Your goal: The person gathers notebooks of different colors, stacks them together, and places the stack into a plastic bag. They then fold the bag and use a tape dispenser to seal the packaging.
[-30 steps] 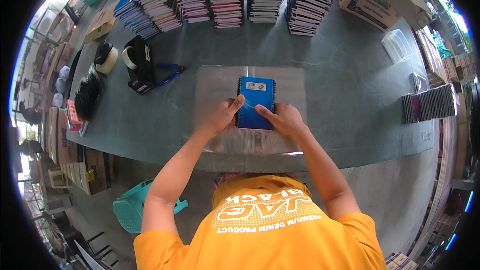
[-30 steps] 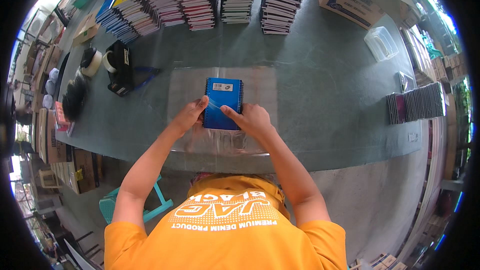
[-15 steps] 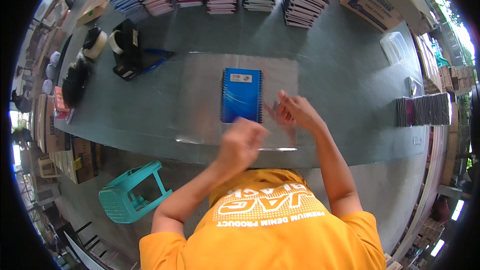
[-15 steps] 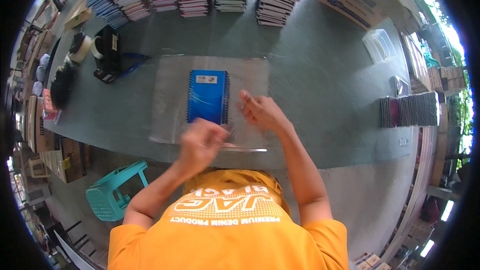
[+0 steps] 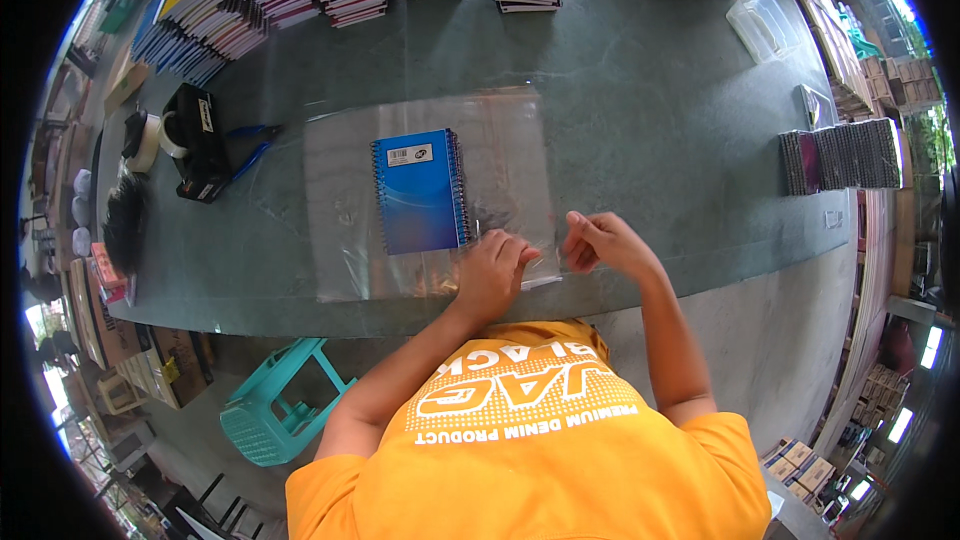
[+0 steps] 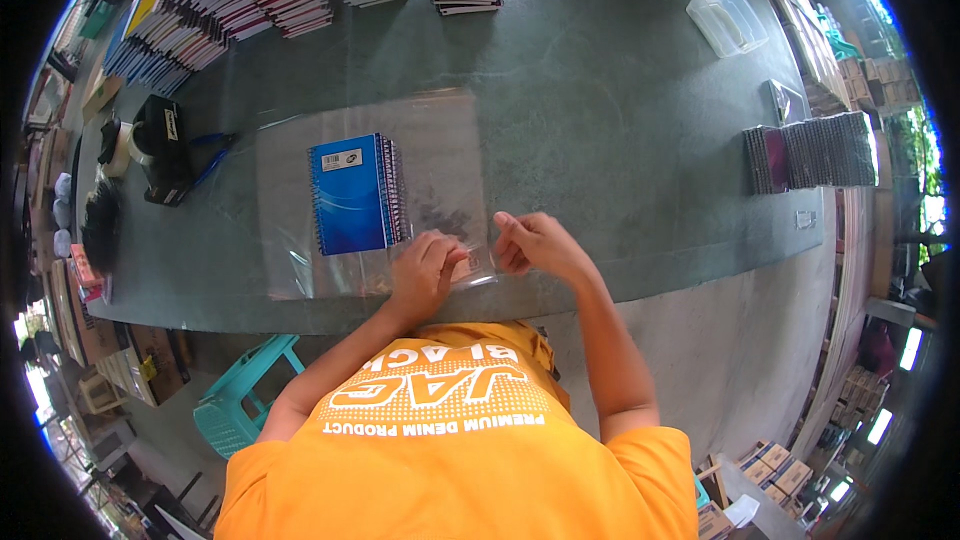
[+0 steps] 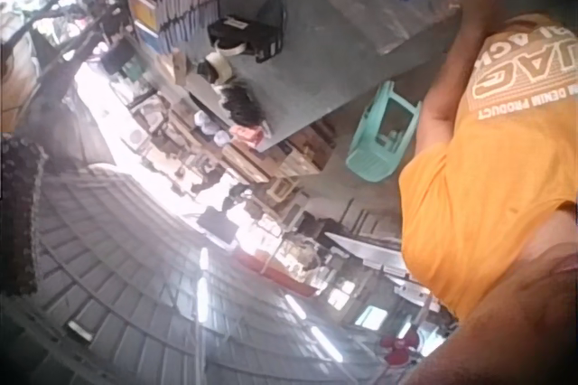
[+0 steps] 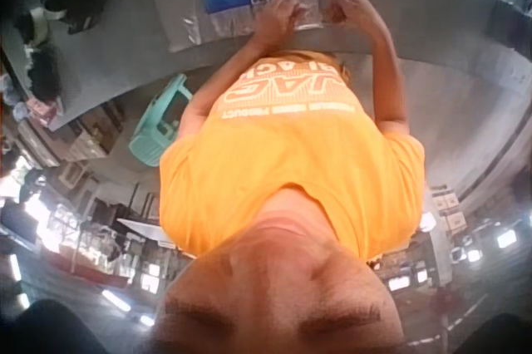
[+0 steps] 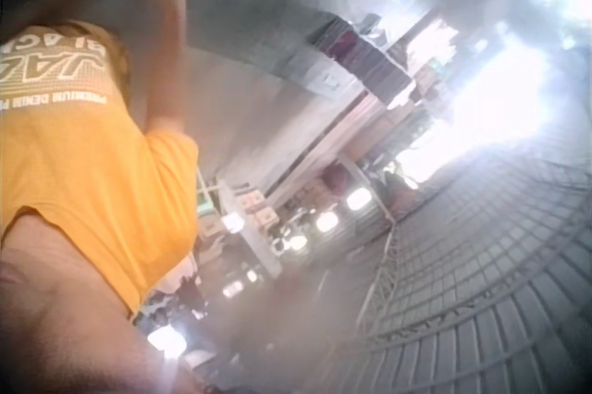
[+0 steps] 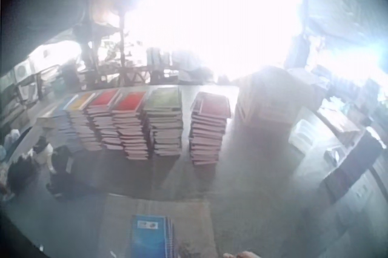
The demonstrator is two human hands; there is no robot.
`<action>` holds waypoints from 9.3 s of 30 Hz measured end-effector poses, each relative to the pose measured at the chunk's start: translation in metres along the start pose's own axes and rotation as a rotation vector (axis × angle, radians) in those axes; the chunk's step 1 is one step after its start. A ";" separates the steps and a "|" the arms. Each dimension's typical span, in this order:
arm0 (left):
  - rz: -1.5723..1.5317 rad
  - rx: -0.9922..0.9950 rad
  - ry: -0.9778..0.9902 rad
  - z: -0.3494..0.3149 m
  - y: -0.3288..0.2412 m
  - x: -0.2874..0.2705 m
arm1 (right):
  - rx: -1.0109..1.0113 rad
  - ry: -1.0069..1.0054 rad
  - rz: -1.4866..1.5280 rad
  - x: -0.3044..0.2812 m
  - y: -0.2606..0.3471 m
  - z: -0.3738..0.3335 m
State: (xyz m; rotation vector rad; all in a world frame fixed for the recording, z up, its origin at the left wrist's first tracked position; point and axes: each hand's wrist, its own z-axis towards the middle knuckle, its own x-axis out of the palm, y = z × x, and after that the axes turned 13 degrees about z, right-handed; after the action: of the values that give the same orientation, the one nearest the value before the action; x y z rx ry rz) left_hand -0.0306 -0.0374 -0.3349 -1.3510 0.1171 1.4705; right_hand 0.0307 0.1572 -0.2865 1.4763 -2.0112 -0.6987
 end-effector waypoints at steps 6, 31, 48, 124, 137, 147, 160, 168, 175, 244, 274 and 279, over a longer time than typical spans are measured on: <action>-0.062 -0.005 -0.002 0.001 -0.007 -0.023 | -0.105 0.125 0.225 0.049 -0.007 0.019; 0.193 0.171 0.055 0.132 0.077 -0.083 | -0.862 -0.595 -0.891 0.193 0.022 0.045; -0.003 0.343 0.822 0.198 0.200 -0.096 | -0.729 -0.483 -0.957 0.189 0.047 0.018; 0.090 -0.861 -0.520 0.006 0.296 -0.313 | -0.920 -0.075 -0.876 0.120 0.075 0.034; -0.562 -0.967 -0.639 0.001 0.267 -0.297 | -0.853 -0.360 -1.042 0.131 0.062 0.030; 0.251 -0.668 0.221 0.028 0.218 -0.275 | -0.770 -0.299 -0.766 0.119 0.044 0.048; 0.531 -0.185 0.459 0.114 0.066 -0.116 | -0.899 -0.213 -0.600 0.110 0.031 0.058; -0.170 -0.674 0.233 0.045 0.118 -0.103 | -0.301 0.027 -0.060 0.087 0.026 0.089; -0.540 -0.273 0.152 0.058 0.064 -0.133 | -0.781 -0.135 0.182 0.101 0.035 -0.003; 0.155 1.725 0.520 0.196 -0.052 -0.158 | -1.356 -1.321 -0.804 0.176 -0.025 -0.018; 0.321 1.785 0.559 0.192 -0.058 -0.143 | -1.394 -1.294 -0.700 0.171 -0.026 -0.005; -0.055 1.671 0.502 0.162 -0.109 -0.182 | -1.386 -1.142 -0.685 0.174 -0.009 -0.023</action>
State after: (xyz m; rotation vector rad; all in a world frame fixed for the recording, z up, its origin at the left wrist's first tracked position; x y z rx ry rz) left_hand -0.0991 0.0053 -0.0803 -0.2312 1.2826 0.4844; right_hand 0.0086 -0.0147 -0.2547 0.7508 -0.7558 -2.8697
